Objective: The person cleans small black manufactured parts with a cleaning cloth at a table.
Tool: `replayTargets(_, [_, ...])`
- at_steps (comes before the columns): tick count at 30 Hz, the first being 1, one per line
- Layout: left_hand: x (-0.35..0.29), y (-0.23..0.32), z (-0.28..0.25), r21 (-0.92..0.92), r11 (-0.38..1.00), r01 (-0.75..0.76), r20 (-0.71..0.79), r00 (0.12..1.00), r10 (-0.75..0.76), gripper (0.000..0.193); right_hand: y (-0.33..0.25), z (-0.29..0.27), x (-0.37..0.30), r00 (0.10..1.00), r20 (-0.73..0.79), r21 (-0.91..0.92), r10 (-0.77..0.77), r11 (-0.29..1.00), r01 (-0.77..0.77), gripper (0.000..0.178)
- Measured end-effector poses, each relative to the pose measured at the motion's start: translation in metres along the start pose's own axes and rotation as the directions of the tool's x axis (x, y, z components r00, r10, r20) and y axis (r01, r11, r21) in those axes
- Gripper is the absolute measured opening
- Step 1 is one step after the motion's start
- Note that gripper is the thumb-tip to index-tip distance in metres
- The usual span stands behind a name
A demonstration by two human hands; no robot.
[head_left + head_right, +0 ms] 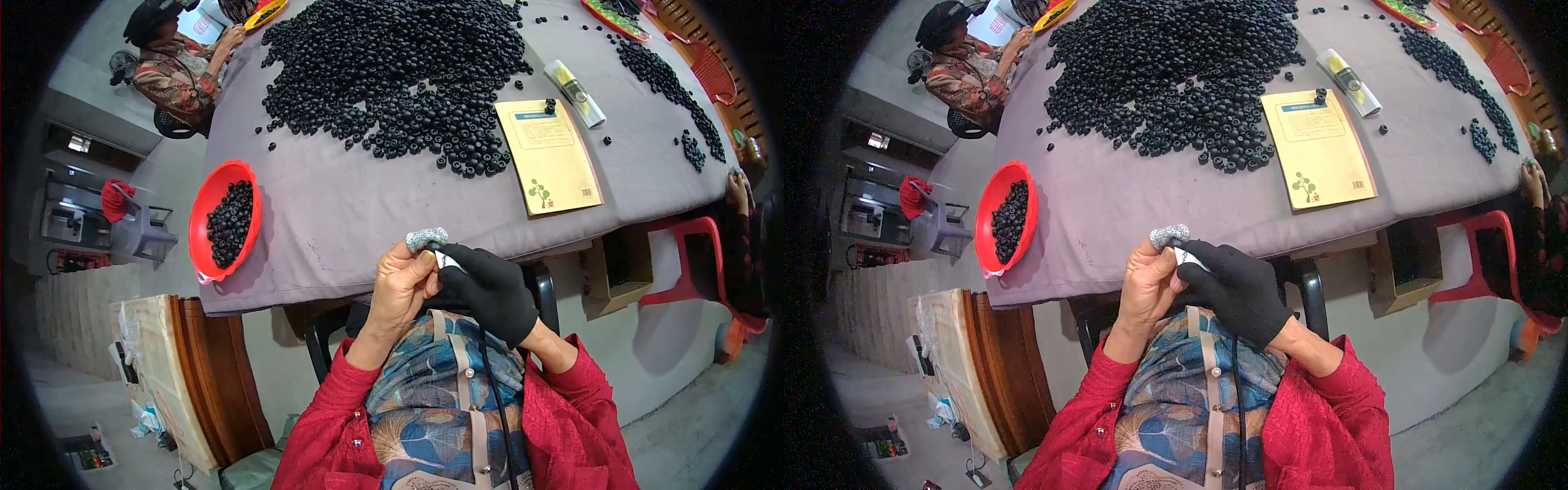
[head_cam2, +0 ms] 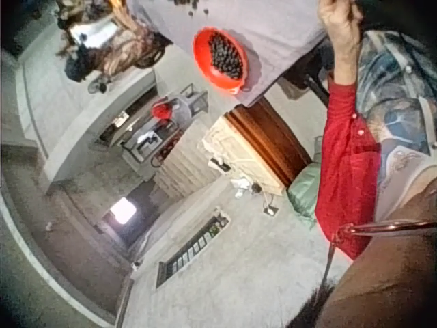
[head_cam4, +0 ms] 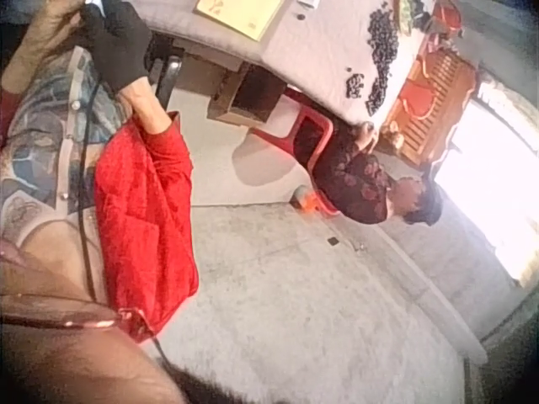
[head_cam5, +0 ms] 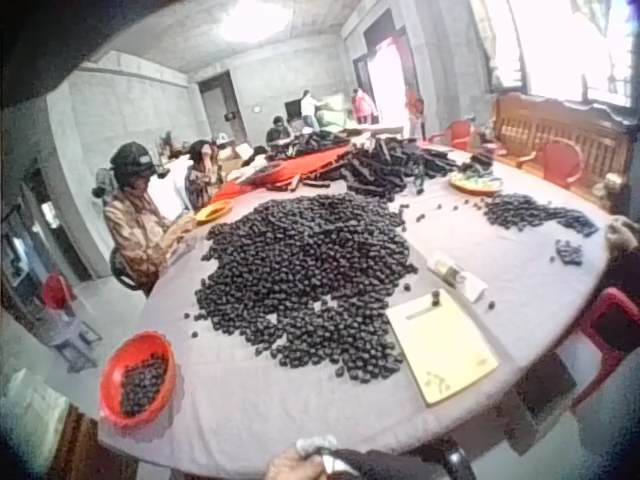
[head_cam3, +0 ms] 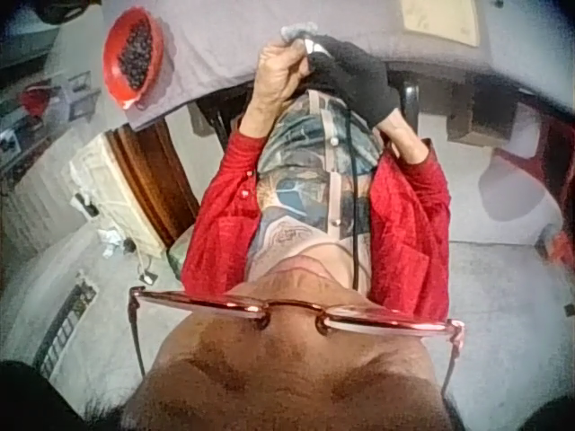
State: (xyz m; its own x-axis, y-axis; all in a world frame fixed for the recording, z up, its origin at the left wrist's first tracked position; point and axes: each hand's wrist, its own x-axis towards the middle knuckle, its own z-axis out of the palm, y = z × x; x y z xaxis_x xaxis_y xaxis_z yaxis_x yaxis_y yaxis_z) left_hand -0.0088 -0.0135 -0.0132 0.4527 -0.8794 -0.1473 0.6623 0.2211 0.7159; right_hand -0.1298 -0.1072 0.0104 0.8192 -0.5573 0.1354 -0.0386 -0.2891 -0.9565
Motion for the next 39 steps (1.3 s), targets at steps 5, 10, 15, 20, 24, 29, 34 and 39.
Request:
replayTargets(5, [-0.0001, 0.0005, 0.0020, 0.001, 1.000, 0.010, -0.013, 1.000, -0.010, 0.022, 0.0061, 0.0023, -0.0008, 0.999, -0.032, 0.090, -0.005, 0.996, 0.008, 0.031])
replayTargets(10, [0.0004, 0.0004, 0.0012, -0.018, 1.000, 0.008, 0.009, 1.000, -0.008, 0.022, 0.0024, -0.0006, 0.0003, 1.000, -0.013, 0.083, 0.026, 0.996, -0.024, 0.030])
replayTargets(15, [0.0008, -0.0004, 0.0004, -0.018, 1.000, 0.006, 0.015, 1.000, -0.006, 0.022, -0.0001, -0.0025, 0.0005, 0.995, 0.026, 0.150, 0.099, 0.983, -0.102, 0.030])
replayTargets(20, [0.0011, -0.0010, -0.0005, -0.012, 1.000, 0.006, -0.011, 1.000, -0.006, 0.021, 0.0010, -0.0021, 0.0014, 0.988, 0.074, 0.150, 0.135, 0.978, -0.145, 0.030])
replayTargets(24, [0.0016, -0.0014, -0.0010, 0.021, 1.000, 0.001, -0.020, 1.000, -0.001, 0.020, 0.0031, -0.0013, 0.0018, 0.991, 0.039, 0.219, 0.127, 0.967, -0.133, 0.031])
replayTargets(29, [0.0015, -0.0009, 0.0019, 0.068, 0.998, -0.015, -0.030, 0.999, 0.017, 0.019, 0.0028, -0.0014, 0.0027, 0.974, 0.080, 0.261, 0.210, 0.939, -0.224, 0.031])
replayTargets(34, [0.0010, -0.0009, 0.0008, 0.107, 0.994, -0.003, -0.050, 0.999, 0.009, 0.019, 0.0044, -0.0003, 0.0027, 0.980, 0.062, 0.237, 0.188, 0.951, -0.197, 0.030])
replayTargets(39, [0.0005, 0.0000, 0.0026, 0.162, 0.987, -0.010, -0.074, 0.997, 0.022, 0.019, 0.0056, -0.0003, 0.0033, 0.974, 0.084, 0.277, 0.211, 0.934, -0.226, 0.030])
